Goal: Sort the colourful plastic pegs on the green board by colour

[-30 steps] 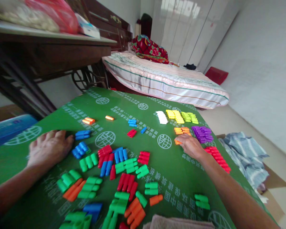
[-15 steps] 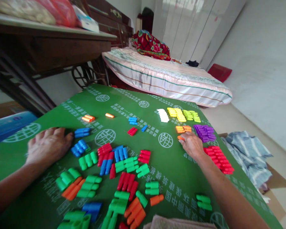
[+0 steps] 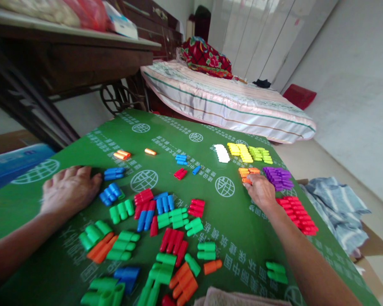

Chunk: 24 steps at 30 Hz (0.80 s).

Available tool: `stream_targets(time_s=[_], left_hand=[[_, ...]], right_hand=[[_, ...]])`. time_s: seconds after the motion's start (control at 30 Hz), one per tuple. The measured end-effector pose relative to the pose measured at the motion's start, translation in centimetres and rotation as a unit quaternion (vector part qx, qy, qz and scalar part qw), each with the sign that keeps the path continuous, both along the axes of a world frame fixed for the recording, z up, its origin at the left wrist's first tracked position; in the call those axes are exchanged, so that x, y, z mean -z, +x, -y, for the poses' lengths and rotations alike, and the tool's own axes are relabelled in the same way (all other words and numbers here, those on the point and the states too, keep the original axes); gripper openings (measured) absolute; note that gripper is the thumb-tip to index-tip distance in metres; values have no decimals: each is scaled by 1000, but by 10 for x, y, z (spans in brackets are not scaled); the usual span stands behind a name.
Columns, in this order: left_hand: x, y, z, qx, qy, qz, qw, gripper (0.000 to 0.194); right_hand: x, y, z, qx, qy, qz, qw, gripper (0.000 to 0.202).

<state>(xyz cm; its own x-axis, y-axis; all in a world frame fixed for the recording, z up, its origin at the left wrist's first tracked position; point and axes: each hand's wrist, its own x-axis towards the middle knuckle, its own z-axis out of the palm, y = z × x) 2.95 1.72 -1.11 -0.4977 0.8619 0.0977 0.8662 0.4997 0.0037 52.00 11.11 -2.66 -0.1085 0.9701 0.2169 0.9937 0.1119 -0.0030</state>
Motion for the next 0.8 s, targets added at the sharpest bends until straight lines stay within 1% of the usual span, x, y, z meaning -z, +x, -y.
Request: stream_targets(time_s=[0.17,0.27,0.53,0.7,0.8], left_hand=[[0,0,0,-6,0,4,1000,61],[0,-1,0,-3,3,5,1000,62],[-1,1,1,-1,9,6,1000,61],[-4,4,2,10,15,16,1000,58],[-4,6,4,9,24,10,1000,55]], right_hand=[[-1,-2,-1,26,-8,-13,1000,26],[-2,-3,-2,28,-13,-11,999,28],[-3,0,-2,22,-11,-15,1000,41],[-8,5,0,25,-2,-39,999,38],[-9,0,0,-7,17,-74,997,33]])
